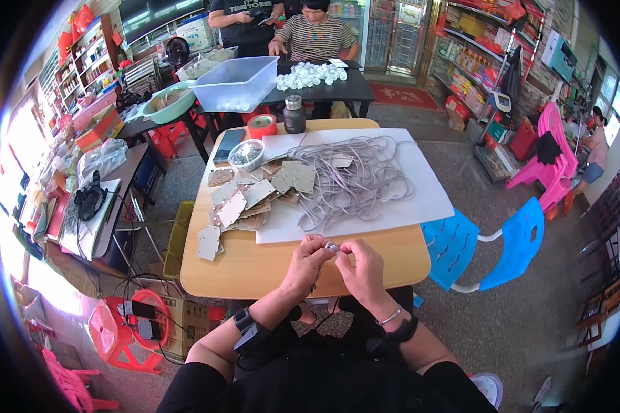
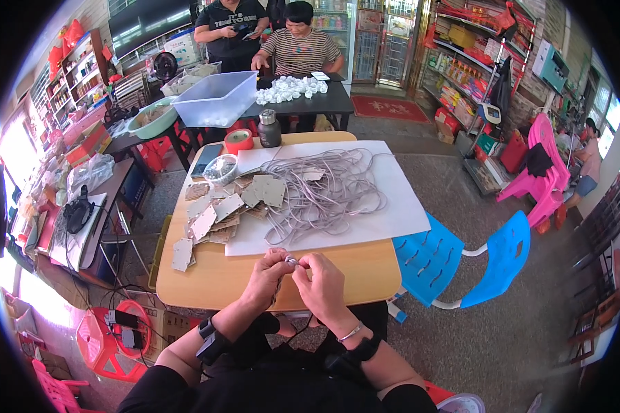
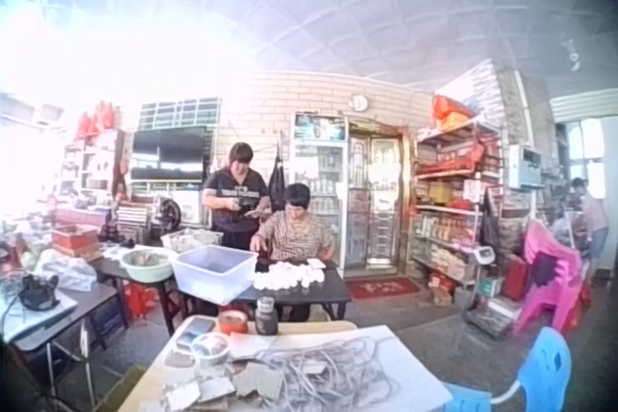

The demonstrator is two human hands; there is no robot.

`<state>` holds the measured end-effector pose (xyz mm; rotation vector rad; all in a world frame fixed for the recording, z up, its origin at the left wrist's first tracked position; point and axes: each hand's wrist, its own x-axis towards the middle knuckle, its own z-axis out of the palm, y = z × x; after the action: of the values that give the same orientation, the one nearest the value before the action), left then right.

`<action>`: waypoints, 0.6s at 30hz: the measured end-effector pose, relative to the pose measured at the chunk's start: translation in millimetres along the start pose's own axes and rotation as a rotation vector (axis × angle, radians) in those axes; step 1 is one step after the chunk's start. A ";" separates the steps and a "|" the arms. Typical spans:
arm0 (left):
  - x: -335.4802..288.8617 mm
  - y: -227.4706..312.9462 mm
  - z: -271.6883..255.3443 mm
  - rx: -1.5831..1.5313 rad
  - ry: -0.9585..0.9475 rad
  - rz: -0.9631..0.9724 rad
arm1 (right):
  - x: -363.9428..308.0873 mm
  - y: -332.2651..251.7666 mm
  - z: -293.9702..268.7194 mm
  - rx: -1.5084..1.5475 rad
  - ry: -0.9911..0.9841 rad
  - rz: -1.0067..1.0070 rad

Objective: Manually threading and organizing long gray wires through small cardboard and electronic module plates on a table.

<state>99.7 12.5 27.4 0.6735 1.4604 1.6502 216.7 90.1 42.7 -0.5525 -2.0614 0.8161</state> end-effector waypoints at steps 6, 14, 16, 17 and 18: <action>5.6 -0.7 -15.7 -0.140 -0.186 -0.029 | -1.1 3.8 -3.3 0.034 0.015 -0.012; 12.8 3.5 -24.6 -0.243 -0.350 -0.253 | 1.2 4.4 -6.0 0.255 -0.121 0.186; 13.8 -0.6 -24.6 -0.247 -0.339 -0.226 | 1.9 -2.0 -11.4 0.374 -0.158 0.321; 16.1 -1.3 -25.3 -0.146 -0.303 -0.202 | 2.0 0.7 -11.0 0.346 -0.148 0.292; 17.3 -3.4 -26.0 -0.046 -0.267 -0.177 | 1.8 2.9 -10.0 0.318 -0.139 0.262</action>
<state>70.0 13.0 17.1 0.6891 1.2495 1.3953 224.1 96.8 46.0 -0.6072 -1.9509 1.3411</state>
